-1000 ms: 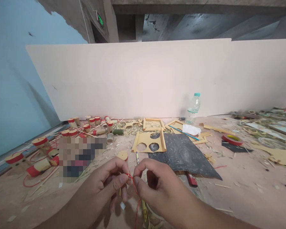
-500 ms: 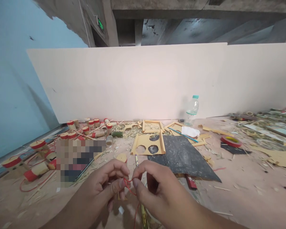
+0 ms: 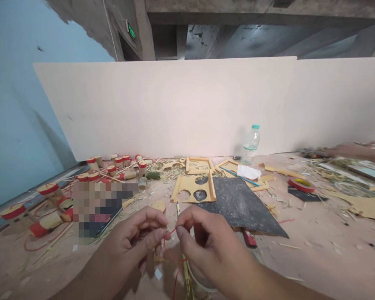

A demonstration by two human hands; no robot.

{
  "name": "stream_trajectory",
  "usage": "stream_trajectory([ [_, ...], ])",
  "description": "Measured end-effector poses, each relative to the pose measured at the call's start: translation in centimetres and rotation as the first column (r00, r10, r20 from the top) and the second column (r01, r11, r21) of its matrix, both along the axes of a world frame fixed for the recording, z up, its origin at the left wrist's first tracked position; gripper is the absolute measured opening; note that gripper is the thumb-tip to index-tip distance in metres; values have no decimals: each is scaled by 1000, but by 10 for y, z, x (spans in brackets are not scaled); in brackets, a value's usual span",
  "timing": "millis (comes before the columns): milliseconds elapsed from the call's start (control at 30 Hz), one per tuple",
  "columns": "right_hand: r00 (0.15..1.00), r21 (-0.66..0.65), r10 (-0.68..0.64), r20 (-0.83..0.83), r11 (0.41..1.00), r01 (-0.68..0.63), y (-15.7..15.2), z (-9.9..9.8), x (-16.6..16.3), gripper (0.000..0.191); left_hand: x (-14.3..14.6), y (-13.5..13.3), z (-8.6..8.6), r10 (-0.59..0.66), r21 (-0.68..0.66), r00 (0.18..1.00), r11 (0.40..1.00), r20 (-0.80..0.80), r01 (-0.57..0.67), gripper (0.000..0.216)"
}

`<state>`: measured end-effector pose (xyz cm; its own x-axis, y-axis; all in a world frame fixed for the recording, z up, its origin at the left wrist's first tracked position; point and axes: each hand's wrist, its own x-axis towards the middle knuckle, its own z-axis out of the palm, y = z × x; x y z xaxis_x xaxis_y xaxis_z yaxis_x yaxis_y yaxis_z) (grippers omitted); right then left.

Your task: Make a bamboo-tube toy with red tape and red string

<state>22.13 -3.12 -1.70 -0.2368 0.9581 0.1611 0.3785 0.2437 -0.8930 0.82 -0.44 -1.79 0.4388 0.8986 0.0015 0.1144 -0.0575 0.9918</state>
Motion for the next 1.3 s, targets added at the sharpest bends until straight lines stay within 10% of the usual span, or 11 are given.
stream_trajectory([
  [1300,992,410,6,129,910,-59,-4,-4,2,14,-2,0,-1,50,12,999,999,-14,-50,23],
])
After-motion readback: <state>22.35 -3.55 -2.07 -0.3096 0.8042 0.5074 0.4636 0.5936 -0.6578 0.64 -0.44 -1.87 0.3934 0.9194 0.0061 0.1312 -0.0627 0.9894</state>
